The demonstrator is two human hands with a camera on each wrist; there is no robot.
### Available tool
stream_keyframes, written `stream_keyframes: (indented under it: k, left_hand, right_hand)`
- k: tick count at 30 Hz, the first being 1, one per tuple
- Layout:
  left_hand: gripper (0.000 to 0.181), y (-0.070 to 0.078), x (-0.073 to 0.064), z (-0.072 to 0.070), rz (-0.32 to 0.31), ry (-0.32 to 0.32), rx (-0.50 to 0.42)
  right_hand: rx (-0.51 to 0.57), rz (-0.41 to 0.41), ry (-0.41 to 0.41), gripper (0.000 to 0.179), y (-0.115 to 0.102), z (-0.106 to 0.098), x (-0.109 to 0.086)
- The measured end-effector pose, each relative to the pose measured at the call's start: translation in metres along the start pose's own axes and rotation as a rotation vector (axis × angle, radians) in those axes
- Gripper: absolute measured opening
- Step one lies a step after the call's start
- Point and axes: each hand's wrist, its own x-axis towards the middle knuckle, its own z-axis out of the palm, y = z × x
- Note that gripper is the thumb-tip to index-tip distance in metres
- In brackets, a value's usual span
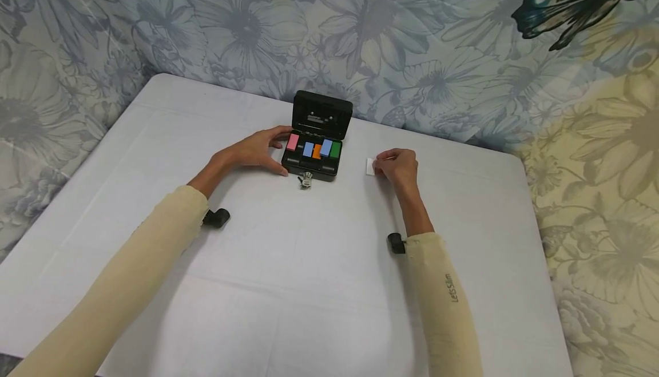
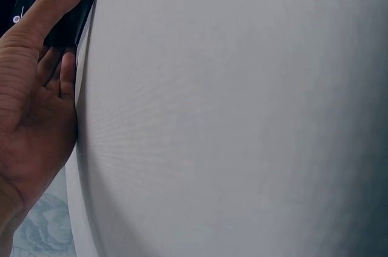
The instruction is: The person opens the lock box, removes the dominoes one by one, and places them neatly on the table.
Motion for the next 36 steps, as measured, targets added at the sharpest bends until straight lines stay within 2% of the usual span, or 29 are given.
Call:
stream_keyframes:
  k: [7,19,29,36]
  left_hand:
    - [0.115,-0.002,0.002,0.000,0.005,0.003,0.000]
    - [0.115,0.000,0.001,0.000,0.010,-0.001,0.005]
    - [0.116,0.000,0.001,0.000,-0.007,0.000,0.004]
    - [0.116,0.000,0.001,-0.001,-0.004,-0.003,0.002]
  right_hand:
    - [0.046,-0.046,-0.006,0.029,-0.011,-0.006,-0.006]
    - [0.047,-0.007,-0.011,0.028,-0.017,-0.003,-0.007]
    - [0.082,-0.019,0.005,0.020,-0.026,0.001,-0.011]
    - [0.130,-0.035,-0.018,0.019,-0.036,0.008,-0.014]
